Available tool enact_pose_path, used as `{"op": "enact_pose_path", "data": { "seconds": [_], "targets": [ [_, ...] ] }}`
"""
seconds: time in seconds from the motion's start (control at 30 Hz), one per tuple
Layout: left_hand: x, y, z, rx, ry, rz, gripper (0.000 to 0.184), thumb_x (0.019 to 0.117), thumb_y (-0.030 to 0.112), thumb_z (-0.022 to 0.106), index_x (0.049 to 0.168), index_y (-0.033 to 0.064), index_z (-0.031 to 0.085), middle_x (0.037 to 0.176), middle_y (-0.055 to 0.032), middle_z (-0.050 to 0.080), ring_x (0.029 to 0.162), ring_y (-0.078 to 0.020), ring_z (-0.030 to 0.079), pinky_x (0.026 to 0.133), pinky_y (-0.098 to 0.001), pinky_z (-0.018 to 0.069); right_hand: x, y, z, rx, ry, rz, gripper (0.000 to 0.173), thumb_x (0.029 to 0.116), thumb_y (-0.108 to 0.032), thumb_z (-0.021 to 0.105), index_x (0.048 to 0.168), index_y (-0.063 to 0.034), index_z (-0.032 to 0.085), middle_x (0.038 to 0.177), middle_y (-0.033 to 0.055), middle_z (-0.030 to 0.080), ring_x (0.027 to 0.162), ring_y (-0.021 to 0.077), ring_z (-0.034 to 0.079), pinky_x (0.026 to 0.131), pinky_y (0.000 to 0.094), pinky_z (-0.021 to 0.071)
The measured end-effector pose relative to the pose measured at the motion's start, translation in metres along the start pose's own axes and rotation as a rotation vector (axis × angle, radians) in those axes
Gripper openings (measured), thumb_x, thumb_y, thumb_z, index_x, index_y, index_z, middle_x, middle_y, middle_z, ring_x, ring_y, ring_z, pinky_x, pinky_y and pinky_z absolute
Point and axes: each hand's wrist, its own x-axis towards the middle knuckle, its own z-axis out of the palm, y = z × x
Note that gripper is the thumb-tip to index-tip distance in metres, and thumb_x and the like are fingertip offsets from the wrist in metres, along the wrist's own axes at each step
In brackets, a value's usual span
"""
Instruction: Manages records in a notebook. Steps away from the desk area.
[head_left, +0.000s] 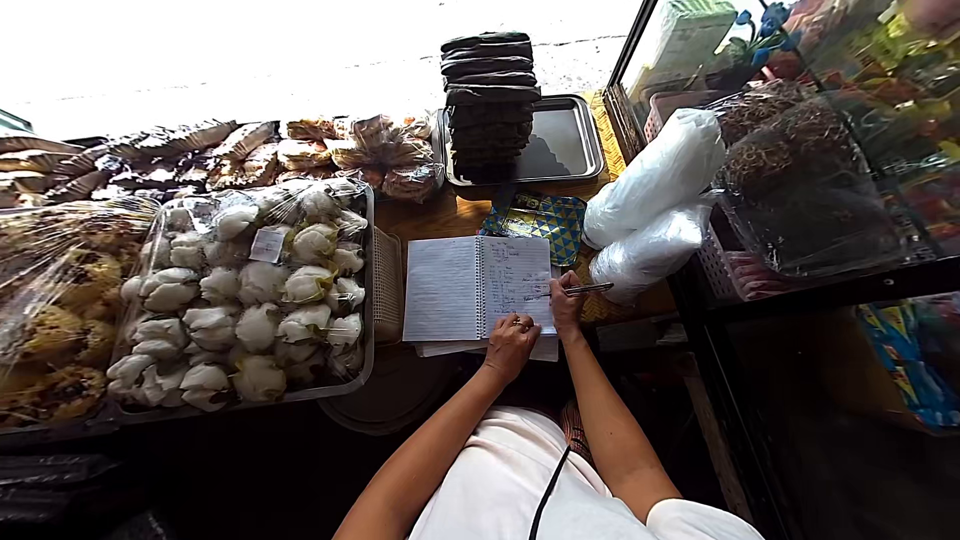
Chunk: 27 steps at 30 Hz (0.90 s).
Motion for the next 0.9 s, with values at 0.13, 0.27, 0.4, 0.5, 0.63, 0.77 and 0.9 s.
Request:
{"op": "enact_pose_path", "data": {
  "seconds": [0.13, 0.27, 0.4, 0.5, 0.63, 0.77, 0.9],
  "targets": [
    [0.001, 0.000, -0.001, -0.003, -0.009, -0.005, 0.019, 0.0969, 0.009, 0.062, 0.099, 0.0057, 0.081, 0.098, -0.0156, 0.075, 0.093, -0.0365, 0.072, 0.079, -0.0494, 0.0559, 0.006, -0.005, -0.004, 0.243, 0.037, 0.172, 0.036, 0.0870, 0.010, 0.059, 0.066, -0.0148, 0.044, 0.056, -0.0065, 0.049, 0.042, 0.0022, 0.042, 0.042, 0.0178, 0.0404],
    [0.001, -0.001, 0.000, -0.022, 0.002, -0.008, 0.018, 0.0963, 0.009, 0.063, 0.098, 0.0052, 0.080, 0.098, -0.0167, 0.075, 0.092, -0.0374, 0.071, 0.078, -0.0506, 0.0556, 0.005, -0.013, -0.011, 0.125, 0.072, 0.118, 0.032, 0.0925, 0.002, 0.067, 0.069, -0.0098, 0.049, 0.056, -0.0049, 0.055, 0.041, 0.0028, 0.050, 0.044, 0.0186, 0.0473],
    [0.000, -0.002, 0.001, -0.033, 0.012, -0.006, 0.018, 0.0963, 0.009, 0.063, 0.099, 0.0053, 0.081, 0.098, -0.0169, 0.075, 0.093, -0.0377, 0.071, 0.078, -0.0505, 0.0555, -0.010, -0.005, -0.006, -0.100, 0.132, -0.035, 0.032, 0.0944, -0.005, 0.065, 0.067, -0.0071, 0.050, 0.055, -0.0055, 0.051, 0.044, -0.0002, 0.050, 0.048, 0.0172, 0.0485],
    [0.000, -0.001, 0.000, -0.027, 0.016, -0.003, 0.018, 0.0961, 0.008, 0.063, 0.099, 0.0052, 0.081, 0.097, -0.0167, 0.075, 0.092, -0.0372, 0.072, 0.078, -0.0501, 0.0556, -0.013, 0.001, -0.002, -0.287, 0.214, -0.174, 0.032, 0.0918, -0.006, 0.064, 0.064, -0.0034, 0.047, 0.059, -0.0012, 0.045, 0.052, 0.0027, 0.045, 0.055, 0.0196, 0.0425],
    [0.000, -0.002, 0.001, -0.022, 0.021, 0.004, 0.018, 0.0962, 0.009, 0.063, 0.098, 0.0057, 0.081, 0.098, -0.0161, 0.075, 0.092, -0.0368, 0.072, 0.078, -0.0498, 0.0558, -0.015, 0.003, -0.002, -0.364, 0.118, -0.253, 0.029, 0.0916, -0.006, 0.065, 0.066, 0.0032, 0.054, 0.065, 0.0075, 0.052, 0.059, 0.0117, 0.050, 0.060, 0.0273, 0.0454],
    [-0.001, -0.003, 0.000, -0.019, 0.018, 0.002, 0.017, 0.0952, 0.008, 0.064, 0.098, 0.0059, 0.081, 0.098, -0.0164, 0.075, 0.094, -0.0373, 0.072, 0.079, -0.0503, 0.0563, -0.016, 0.005, -0.004, -0.311, -0.025, -0.254, 0.029, 0.0891, -0.007, 0.064, 0.063, -0.0002, 0.053, 0.061, 0.0037, 0.051, 0.053, 0.0072, 0.048, 0.054, 0.0244, 0.0436],
    [0.000, -0.004, 0.002, -0.016, 0.013, 0.000, 0.018, 0.0956, 0.008, 0.063, 0.098, 0.0059, 0.081, 0.098, -0.0162, 0.075, 0.093, -0.0369, 0.072, 0.078, -0.0495, 0.0559, -0.013, 0.003, -0.002, -0.369, 0.120, -0.225, 0.031, 0.0880, -0.003, 0.062, 0.062, -0.0013, 0.046, 0.061, 0.0026, 0.044, 0.058, 0.0073, 0.043, 0.060, 0.0239, 0.0385]
  ]
}}
